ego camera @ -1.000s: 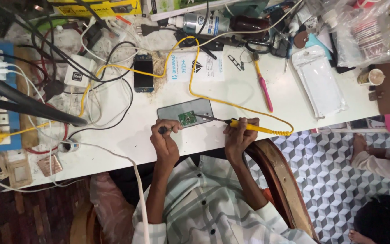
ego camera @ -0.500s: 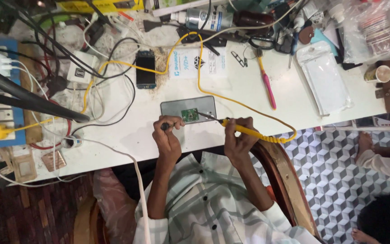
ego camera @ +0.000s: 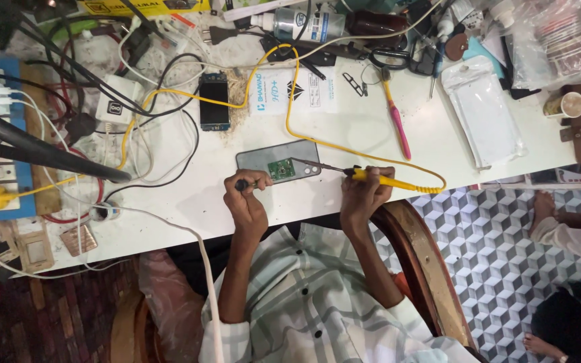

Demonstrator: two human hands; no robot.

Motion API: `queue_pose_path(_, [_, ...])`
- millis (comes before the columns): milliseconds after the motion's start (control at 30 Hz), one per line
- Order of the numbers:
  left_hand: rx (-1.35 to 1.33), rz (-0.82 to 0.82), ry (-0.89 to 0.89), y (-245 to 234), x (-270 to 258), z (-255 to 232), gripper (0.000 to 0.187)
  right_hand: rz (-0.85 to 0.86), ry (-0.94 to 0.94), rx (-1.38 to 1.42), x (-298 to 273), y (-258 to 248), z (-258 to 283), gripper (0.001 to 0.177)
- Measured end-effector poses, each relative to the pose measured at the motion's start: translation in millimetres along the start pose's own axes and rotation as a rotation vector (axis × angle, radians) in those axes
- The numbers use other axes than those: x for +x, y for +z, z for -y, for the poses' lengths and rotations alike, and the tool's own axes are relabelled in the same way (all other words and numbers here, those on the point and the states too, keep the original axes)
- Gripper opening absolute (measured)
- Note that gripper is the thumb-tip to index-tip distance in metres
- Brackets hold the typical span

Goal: The person cleans the back of a smartphone with a toothbrush, then uses a soldering iron and tweezers to work on a small green circuit board placed on the phone's back cover.

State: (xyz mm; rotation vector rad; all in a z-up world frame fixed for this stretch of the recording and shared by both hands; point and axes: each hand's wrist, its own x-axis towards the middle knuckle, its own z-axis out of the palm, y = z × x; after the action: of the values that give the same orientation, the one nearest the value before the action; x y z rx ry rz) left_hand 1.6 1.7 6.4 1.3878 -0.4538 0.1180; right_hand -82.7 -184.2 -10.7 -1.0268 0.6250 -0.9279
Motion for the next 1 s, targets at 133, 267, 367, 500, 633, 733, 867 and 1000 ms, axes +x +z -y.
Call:
queue_pose_path(133, [0.047,-0.009,0.025,0.6,1.5,-1.6,0.016,0.012,-0.002,0.031,4.1,-2.0,-7.3,0.023])
queue_pose_path(267, [0.053,0.003,0.042,0.0,-0.5,-1.5,0.017,0.054,-0.018,0.064,1.9,-2.4,-9.5,0.021])
queue_pose_path(367, [0.055,0.003,0.032,0.0,1.7,-1.8,0.019,0.101,-0.048,-0.007,0.5,-1.2,-7.6,0.019])
queue_pose_path(500, [0.093,0.000,0.043,0.2,4.0,-2.2,0.020,0.098,-0.057,-0.027,-0.1,0.8,-7.2,0.018])
queue_pose_path(633, [0.065,0.010,0.029,-1.0,2.2,-2.4,0.023,0.072,-0.058,-0.065,-3.3,-1.6,-9.6,0.017])
queue_pose_path(733, [0.058,0.010,0.024,-0.5,1.3,-1.5,0.022,0.085,-0.094,-0.085,-3.2,-3.0,-11.0,0.017])
queue_pose_path(867, [0.065,0.003,0.027,-0.6,0.5,-2.6,0.020,0.051,-0.097,-0.069,-3.5,0.2,-9.6,0.017])
queue_pose_path(1000, [0.068,0.001,0.035,-0.8,1.6,-1.4,0.017,0.070,-0.124,-0.161,-5.2,3.7,-3.4,0.019])
